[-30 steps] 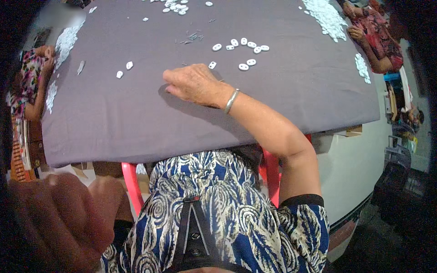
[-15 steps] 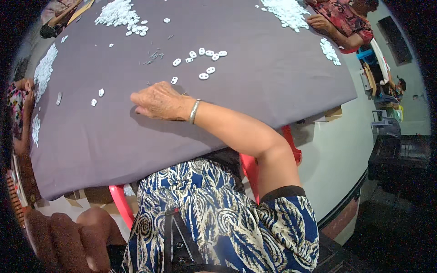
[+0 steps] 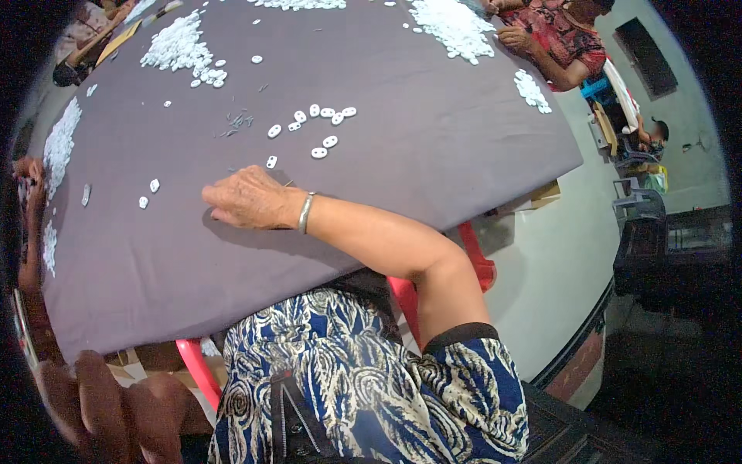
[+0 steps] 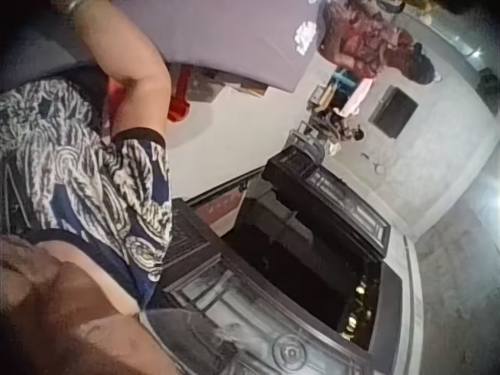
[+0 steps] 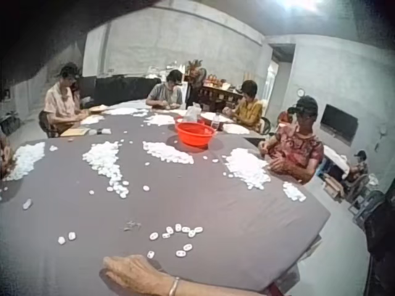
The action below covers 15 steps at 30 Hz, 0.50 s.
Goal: Assembling small white plastic components by inserting metal pins.
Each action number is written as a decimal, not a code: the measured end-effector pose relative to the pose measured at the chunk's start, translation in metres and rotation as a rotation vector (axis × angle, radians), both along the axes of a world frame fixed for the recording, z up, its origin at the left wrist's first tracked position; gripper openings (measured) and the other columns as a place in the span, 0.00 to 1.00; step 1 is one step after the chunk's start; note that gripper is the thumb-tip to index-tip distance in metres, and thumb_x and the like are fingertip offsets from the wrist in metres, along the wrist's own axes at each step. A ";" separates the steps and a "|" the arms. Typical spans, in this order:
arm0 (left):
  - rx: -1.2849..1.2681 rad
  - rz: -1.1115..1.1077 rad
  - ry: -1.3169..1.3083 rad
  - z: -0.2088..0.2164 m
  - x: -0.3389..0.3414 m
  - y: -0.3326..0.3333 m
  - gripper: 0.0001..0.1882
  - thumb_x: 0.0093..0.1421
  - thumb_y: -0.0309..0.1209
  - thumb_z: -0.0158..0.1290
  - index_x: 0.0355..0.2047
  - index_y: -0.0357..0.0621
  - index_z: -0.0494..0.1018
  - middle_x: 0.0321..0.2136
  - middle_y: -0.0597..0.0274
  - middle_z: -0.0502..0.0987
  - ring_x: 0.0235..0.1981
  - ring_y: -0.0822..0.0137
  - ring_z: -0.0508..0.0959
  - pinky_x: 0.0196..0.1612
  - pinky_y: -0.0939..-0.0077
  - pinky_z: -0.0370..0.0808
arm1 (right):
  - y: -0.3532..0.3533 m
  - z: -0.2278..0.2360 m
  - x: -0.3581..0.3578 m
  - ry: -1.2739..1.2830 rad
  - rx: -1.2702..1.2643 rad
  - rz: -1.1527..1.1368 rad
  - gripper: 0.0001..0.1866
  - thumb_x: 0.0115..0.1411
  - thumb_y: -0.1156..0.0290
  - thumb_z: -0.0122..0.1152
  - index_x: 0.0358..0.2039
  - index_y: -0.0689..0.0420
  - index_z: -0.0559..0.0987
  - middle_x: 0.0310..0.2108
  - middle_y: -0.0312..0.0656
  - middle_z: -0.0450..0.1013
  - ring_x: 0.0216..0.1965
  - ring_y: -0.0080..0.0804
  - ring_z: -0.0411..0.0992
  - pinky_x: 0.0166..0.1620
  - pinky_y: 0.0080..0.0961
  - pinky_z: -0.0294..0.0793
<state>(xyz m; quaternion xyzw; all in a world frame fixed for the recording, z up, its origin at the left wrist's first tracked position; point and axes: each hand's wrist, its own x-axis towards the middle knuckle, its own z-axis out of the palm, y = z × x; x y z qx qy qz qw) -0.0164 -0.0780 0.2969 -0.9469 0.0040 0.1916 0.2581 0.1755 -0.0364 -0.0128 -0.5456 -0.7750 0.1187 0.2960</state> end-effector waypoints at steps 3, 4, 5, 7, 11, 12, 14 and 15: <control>-0.327 0.593 0.196 0.019 0.013 -0.018 0.04 0.63 0.27 0.35 0.37 0.46 0.58 0.36 0.68 0.63 0.33 0.77 0.63 0.34 0.88 0.64 | 0.003 0.004 -0.006 -0.017 0.018 0.023 0.12 0.54 0.64 0.61 0.29 0.57 0.68 0.25 0.42 0.73 0.29 0.47 0.74 0.30 0.42 0.73; -0.332 0.582 0.200 0.018 0.014 -0.016 0.04 0.63 0.27 0.35 0.37 0.46 0.58 0.36 0.68 0.63 0.33 0.77 0.63 0.34 0.88 0.64 | 0.000 0.002 -0.003 -0.017 0.012 0.012 0.12 0.54 0.64 0.61 0.29 0.57 0.68 0.25 0.42 0.73 0.29 0.47 0.74 0.30 0.42 0.73; -0.260 0.488 0.263 0.017 0.015 -0.014 0.04 0.63 0.27 0.35 0.37 0.46 0.58 0.37 0.68 0.62 0.34 0.77 0.63 0.35 0.88 0.65 | -0.003 0.001 0.001 -0.009 0.007 0.004 0.12 0.54 0.64 0.61 0.29 0.57 0.68 0.25 0.42 0.73 0.28 0.47 0.74 0.29 0.42 0.73; -0.100 0.353 0.377 0.022 0.010 -0.021 0.04 0.63 0.27 0.35 0.38 0.46 0.57 0.37 0.69 0.62 0.35 0.78 0.63 0.36 0.88 0.65 | 0.002 0.005 -0.004 0.002 0.021 0.037 0.12 0.54 0.64 0.61 0.29 0.57 0.68 0.25 0.42 0.73 0.28 0.47 0.74 0.29 0.42 0.72; 0.193 0.012 0.601 0.021 0.002 -0.024 0.04 0.63 0.26 0.35 0.39 0.47 0.56 0.39 0.70 0.61 0.37 0.79 0.63 0.38 0.88 0.66 | 0.003 0.001 -0.002 0.007 0.050 0.032 0.12 0.53 0.65 0.62 0.29 0.56 0.68 0.23 0.42 0.72 0.26 0.47 0.74 0.26 0.42 0.72; 0.267 -0.080 0.652 0.020 -0.001 -0.024 0.04 0.63 0.26 0.35 0.39 0.47 0.56 0.39 0.70 0.61 0.38 0.80 0.63 0.38 0.88 0.66 | 0.003 0.000 0.000 0.019 0.044 0.034 0.12 0.53 0.65 0.62 0.28 0.56 0.68 0.22 0.42 0.71 0.25 0.47 0.74 0.26 0.42 0.72; 0.282 -0.154 0.567 0.015 -0.007 -0.016 0.04 0.63 0.26 0.36 0.39 0.47 0.56 0.39 0.70 0.61 0.37 0.79 0.64 0.37 0.88 0.66 | 0.003 -0.001 0.001 0.013 0.037 0.021 0.12 0.53 0.65 0.62 0.28 0.56 0.68 0.22 0.42 0.71 0.25 0.47 0.74 0.26 0.42 0.72; 0.297 -0.228 0.479 0.010 -0.006 -0.011 0.05 0.62 0.26 0.37 0.38 0.48 0.56 0.39 0.71 0.62 0.36 0.79 0.64 0.35 0.88 0.66 | 0.001 -0.002 0.003 0.005 0.030 0.007 0.12 0.53 0.65 0.62 0.28 0.56 0.68 0.22 0.42 0.71 0.25 0.47 0.74 0.26 0.41 0.72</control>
